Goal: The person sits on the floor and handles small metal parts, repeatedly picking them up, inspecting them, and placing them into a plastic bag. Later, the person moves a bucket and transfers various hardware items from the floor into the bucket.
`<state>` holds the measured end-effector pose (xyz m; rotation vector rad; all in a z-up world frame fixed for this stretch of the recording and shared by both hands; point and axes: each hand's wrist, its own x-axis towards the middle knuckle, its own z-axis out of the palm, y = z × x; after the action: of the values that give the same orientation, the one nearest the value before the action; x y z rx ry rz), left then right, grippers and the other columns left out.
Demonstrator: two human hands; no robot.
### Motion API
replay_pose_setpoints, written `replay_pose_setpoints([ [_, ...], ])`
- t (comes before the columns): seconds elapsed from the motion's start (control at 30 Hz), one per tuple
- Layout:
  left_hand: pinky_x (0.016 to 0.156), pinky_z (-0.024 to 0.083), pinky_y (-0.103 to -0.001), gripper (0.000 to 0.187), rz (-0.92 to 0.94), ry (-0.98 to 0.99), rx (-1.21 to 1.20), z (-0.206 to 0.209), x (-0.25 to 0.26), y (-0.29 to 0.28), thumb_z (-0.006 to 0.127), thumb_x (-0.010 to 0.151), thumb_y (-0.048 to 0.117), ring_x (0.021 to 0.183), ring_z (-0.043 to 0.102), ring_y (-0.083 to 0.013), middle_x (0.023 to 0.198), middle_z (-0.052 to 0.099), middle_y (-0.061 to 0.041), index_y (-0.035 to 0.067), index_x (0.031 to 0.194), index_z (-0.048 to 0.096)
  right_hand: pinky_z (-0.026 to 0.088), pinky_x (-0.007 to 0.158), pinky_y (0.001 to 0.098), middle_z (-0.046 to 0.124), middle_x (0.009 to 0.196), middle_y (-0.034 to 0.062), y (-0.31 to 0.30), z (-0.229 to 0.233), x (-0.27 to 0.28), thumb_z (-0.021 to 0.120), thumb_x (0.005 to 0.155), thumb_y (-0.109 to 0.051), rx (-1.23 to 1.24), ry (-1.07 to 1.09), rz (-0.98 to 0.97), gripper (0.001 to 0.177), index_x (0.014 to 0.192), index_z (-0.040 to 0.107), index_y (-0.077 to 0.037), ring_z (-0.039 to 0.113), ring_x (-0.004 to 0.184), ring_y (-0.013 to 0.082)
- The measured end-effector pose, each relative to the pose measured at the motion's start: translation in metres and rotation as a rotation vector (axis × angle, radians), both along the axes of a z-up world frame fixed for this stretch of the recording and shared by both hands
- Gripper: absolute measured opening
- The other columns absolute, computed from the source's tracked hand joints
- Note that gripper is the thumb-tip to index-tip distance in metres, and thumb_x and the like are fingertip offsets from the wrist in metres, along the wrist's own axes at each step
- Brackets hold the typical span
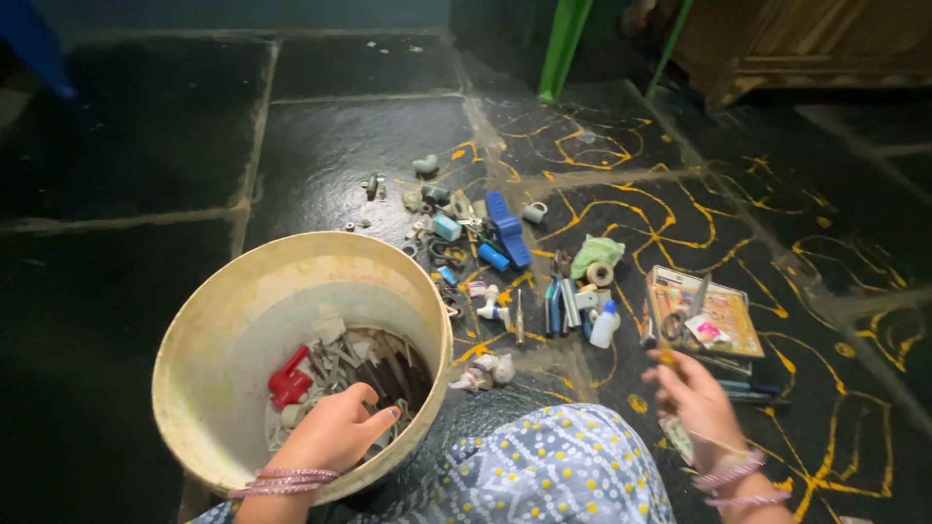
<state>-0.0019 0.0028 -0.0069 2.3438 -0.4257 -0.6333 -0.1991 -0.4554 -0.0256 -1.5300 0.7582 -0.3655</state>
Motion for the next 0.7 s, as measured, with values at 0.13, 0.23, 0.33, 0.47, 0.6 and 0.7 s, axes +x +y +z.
replay_pose_setpoints([
  [0.13, 0.071, 0.058, -0.039, 0.049, 0.014, -0.01, 0.001, 0.004, -0.002, 0.0, 0.075, 0.082, 0.047, 0.075, 0.074, -0.0278, 0.081, 0.075, -0.016, 0.004, 0.106, 0.069, 0.044, 0.06, 0.0268, 0.067, 0.088, 0.0011, 0.043, 0.001, 0.065, 0.052, 0.099, -0.017, 0.151, -0.075, 0.087, 0.03, 0.123, 0.068, -0.008, 0.05, 0.065, 0.0091],
  [0.23, 0.07, 0.057, -0.041, 0.048, 0.024, 0.056, 0.054, 0.007, -0.004, 0.0, 0.073, 0.084, 0.047, 0.073, 0.074, -0.0292, 0.078, 0.075, -0.018, 0.005, 0.107, 0.068, 0.043, 0.06, 0.026, 0.067, 0.083, -0.0003, 0.066, -0.004, 0.106, 0.048, 0.097, -0.027, 0.353, -0.213, 0.147, 0.035, 0.118, 0.07, -0.01, 0.053, 0.065, 0.0084],
  [0.33, 0.071, 0.057, -0.04, 0.049, 0.012, 0.054, 0.045, 0.005, -0.002, -0.001, 0.074, 0.084, 0.047, 0.074, 0.074, -0.0288, 0.078, 0.075, -0.017, 0.004, 0.107, 0.068, 0.04, 0.056, 0.0286, 0.062, 0.073, -0.0016, 0.079, -0.009, 0.146, 0.048, 0.1, -0.041, 0.452, -0.183, 0.129, 0.039, 0.103, 0.07, -0.009, 0.051, 0.06, 0.0103],
  [0.47, 0.071, 0.057, -0.04, 0.05, 0.021, 0.045, 0.041, 0.003, -0.003, 0.0, 0.074, 0.084, 0.047, 0.076, 0.075, -0.0283, 0.081, 0.075, -0.018, 0.003, 0.107, 0.068, 0.036, 0.05, 0.0276, 0.055, 0.062, -0.003, 0.091, -0.021, 0.16, 0.049, 0.1, -0.048, 0.487, -0.192, 0.101, 0.043, 0.089, 0.068, -0.01, 0.046, 0.051, 0.0098],
  [0.6, 0.073, 0.057, -0.039, 0.049, -0.023, 0.041, 0.068, 0.006, -0.002, 0.0, 0.074, 0.084, 0.047, 0.079, 0.074, -0.0272, 0.083, 0.075, -0.017, 0.004, 0.107, 0.069, 0.03, 0.042, 0.0274, 0.05, 0.056, -0.0026, 0.083, -0.037, 0.149, 0.052, 0.098, -0.047, 0.468, -0.155, 0.102, 0.043, 0.08, 0.065, -0.01, 0.04, 0.043, 0.0103],
  [0.7, 0.072, 0.056, -0.039, 0.047, -0.006, 0.075, 0.112, 0.012, -0.003, -0.002, 0.073, 0.084, 0.047, 0.078, 0.073, -0.0279, 0.081, 0.075, -0.018, 0.006, 0.108, 0.069, 0.027, 0.04, 0.0259, 0.05, 0.054, -0.0022, 0.072, -0.043, 0.147, 0.055, 0.097, -0.044, 0.43, -0.135, 0.056, 0.041, 0.076, 0.064, -0.009, 0.039, 0.041, 0.0097],
])
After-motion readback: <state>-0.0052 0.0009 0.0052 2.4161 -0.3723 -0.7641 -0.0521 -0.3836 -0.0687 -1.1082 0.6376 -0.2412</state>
